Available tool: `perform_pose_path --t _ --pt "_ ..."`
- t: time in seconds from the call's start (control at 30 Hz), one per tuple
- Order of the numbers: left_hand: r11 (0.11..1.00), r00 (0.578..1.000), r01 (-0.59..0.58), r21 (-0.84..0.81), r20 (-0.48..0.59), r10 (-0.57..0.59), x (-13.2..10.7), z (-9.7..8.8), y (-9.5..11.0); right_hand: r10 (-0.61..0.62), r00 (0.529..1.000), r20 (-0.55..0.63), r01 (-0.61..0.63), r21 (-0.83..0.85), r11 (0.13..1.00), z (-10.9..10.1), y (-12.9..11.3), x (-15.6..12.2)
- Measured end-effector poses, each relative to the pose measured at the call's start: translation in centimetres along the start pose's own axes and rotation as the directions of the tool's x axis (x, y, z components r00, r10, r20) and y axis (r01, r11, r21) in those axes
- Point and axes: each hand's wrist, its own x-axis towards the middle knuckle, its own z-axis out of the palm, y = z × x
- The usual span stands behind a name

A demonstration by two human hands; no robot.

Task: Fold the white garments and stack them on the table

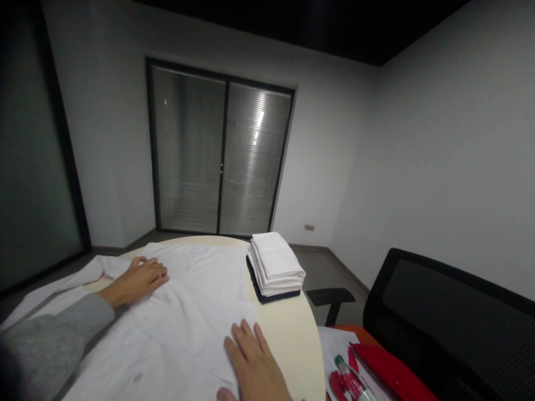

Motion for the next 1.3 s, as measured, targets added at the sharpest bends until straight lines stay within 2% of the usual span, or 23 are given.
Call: perform_pose_path --t 0.1,0.17,0.23,0.3,0.37,0.43,0.5,0.57,0.63,0.7,0.8,0.9,0.97,1.17,1.23,1.3 --pt "0.998 1.000 0.018 -0.057 -0.005 -0.019 0.9 -1.5 -1.0 0.043 0.997 -0.063 -0.049 -0.096 0.994 1.0 0.8 -0.1" --pt "0.996 0.997 0.058 -0.066 0.062 -0.054 1.3 -2.2 -1.7 0.041 0.995 -0.091 -0.055 -0.157 0.986 2.4 1.5 -0.1" --pt "0.995 0.987 0.103 -0.004 0.123 -0.101 1.4 -2.4 -2.2 0.035 0.988 -0.150 -0.069 -0.233 0.970 4.0 2.1 -0.1" --pt "0.989 0.987 0.123 0.086 0.095 -0.131 1.5 -2.2 -2.0 0.041 0.967 -0.253 -0.124 -0.319 0.940 5.5 2.6 -0.1" --pt "0.986 0.992 0.121 0.119 0.013 -0.123 1.3 -1.4 -0.9 0.019 0.940 -0.341 -0.154 -0.375 0.914 6.5 3.0 -0.3" --pt "0.992 0.994 0.107 0.064 -0.026 -0.106 1.1 0.0 0.7 -0.070 0.936 -0.344 -0.078 -0.399 0.913 6.8 3.6 -0.4" --pt "0.994 0.994 0.111 -0.017 0.024 -0.111 0.6 2.0 2.4 -0.158 0.947 -0.281 0.037 -0.391 0.920 6.5 4.1 -0.6" --pt "0.989 0.987 0.137 -0.053 0.097 -0.132 -0.1 4.1 3.4 -0.177 0.961 -0.214 0.094 -0.348 0.933 6.0 4.4 -0.9" --pt "0.985 0.977 0.163 -0.052 0.146 -0.154 -0.6 5.7 3.9 -0.125 0.974 -0.190 0.065 -0.294 0.954 5.3 3.9 -1.2" --pt "0.984 0.972 0.174 -0.043 0.168 -0.165 -1.0 6.5 3.9 -0.064 0.979 -0.196 0.012 -0.257 0.966 4.6 2.8 -1.6" --pt "0.983 0.969 0.181 -0.031 0.179 -0.172 -1.0 6.4 3.8 0.067 0.959 -0.276 -0.128 -0.207 0.970 3.1 0.7 -2.3" --pt "0.982 0.969 0.184 -0.031 0.176 -0.176 -0.9 6.0 4.0 0.250 0.899 -0.359 -0.308 -0.115 0.944 1.5 -0.6 -3.1" --pt "0.982 0.968 0.186 -0.028 0.175 -0.178 -0.9 6.1 4.0 0.324 0.876 -0.356 -0.372 -0.073 0.925 0.6 -1.1 -3.7" --pt "0.984 0.972 0.177 -0.015 0.161 -0.173 -0.8 6.4 3.5 0.371 0.878 -0.304 -0.416 -0.099 0.904 -0.5 -2.7 -4.6" --pt "0.986 0.972 0.168 0.001 0.165 -0.166 0.0 5.5 4.2 0.381 0.877 -0.294 -0.408 -0.035 0.912 -0.9 -3.3 -4.4" --pt "0.991 0.979 0.133 -0.009 0.156 -0.130 1.4 4.3 5.9 0.416 0.854 -0.313 -0.403 0.108 0.909 -1.3 -3.8 -4.0"
